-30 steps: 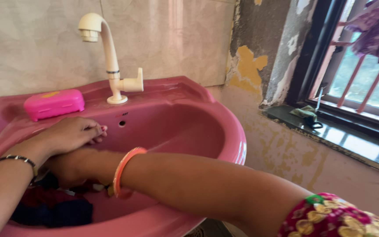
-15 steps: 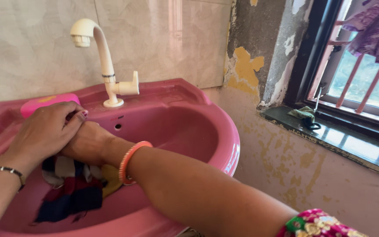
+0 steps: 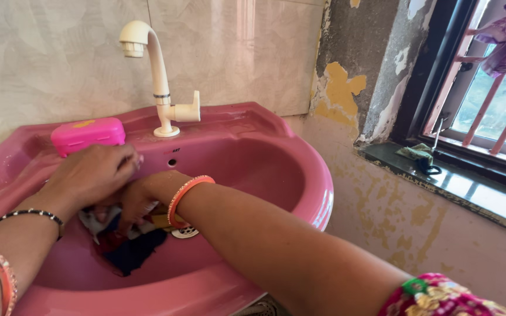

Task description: The person washes a multi-colored cloth in a pink sink, then uses the damp cloth to wipe the tiled wall above the sink and the sink basin itself. The person repeatedly wrings out the cloth and continues wiping the wall and sink surfaces.

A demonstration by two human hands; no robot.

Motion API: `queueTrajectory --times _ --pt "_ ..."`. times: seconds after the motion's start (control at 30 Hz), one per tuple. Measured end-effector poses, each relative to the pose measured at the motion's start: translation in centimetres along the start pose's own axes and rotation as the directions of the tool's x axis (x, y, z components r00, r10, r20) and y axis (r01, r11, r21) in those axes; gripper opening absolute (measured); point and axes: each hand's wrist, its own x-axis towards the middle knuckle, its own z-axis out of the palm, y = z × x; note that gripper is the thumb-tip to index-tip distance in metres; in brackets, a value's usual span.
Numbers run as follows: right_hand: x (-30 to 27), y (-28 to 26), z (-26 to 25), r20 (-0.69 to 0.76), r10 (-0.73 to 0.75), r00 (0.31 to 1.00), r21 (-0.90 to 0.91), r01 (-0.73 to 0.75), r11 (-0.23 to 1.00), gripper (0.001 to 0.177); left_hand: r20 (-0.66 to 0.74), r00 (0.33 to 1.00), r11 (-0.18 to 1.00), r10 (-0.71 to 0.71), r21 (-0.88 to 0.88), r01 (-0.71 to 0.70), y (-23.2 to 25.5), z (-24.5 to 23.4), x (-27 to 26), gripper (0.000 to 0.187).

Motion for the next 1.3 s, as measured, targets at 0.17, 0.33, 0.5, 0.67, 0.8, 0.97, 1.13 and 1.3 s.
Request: queueTrajectory --times 0.17,0.33,0.5,0.67,0.8,0.97,1.13,1.3 --pt "-5.2 -1.7 -0.7 -0.042 0.351 0.935 -0.196 -0.352 0.915 0.074 0.048 0.993 0.988 0.105 0.107 -0.110 -0.1 1.1 0.3 0.033" --pt "-9.7 -2.8 1.3 -0.309 0.343 0.887 -0.398 -0.448 0.801 0.042 0.071 0.991 0.987 0.112 0.112 -0.119 -0.4 1.7 0.2 0.027" --pt "-10.7 -4.3 -0.2 -0.167 0.581 0.796 -0.218 -0.605 0.766 0.042 0.114 0.989 0.984 0.098 0.137 -0.113 -1.1 2.1 0.1 0.024" --pt "-11.8 -4.2 0.2 -0.113 0.593 0.797 -0.180 -0.604 0.777 0.049 0.209 0.975 0.984 0.073 0.146 -0.105 -1.8 2.9 0.7 0.024" --pt "-11.6 -5.0 -0.3 -0.035 0.614 0.789 -0.136 -0.612 0.779 0.058 0.225 0.970 0.985 0.091 0.126 -0.121 -2.4 3.3 1.1 0.024" --pt "-9.8 -4.2 -0.2 0.193 0.676 0.711 0.016 -0.692 0.722 0.070 0.246 0.967 0.998 0.061 0.010 -0.066 -2.7 3.2 1.9 0.029" --pt "-1.3 3.5 2.6 0.382 0.466 0.798 0.243 -0.573 0.783 0.063 0.227 0.973 0.999 0.049 -0.026 -0.045 -3.0 3.5 2.1 0.030" --pt "9.7 1.3 6.0 -0.320 -0.005 0.947 -0.048 -0.010 0.999 0.050 0.127 0.991 0.994 0.033 0.101 -0.046 -3.4 3.2 1.6 0.029"
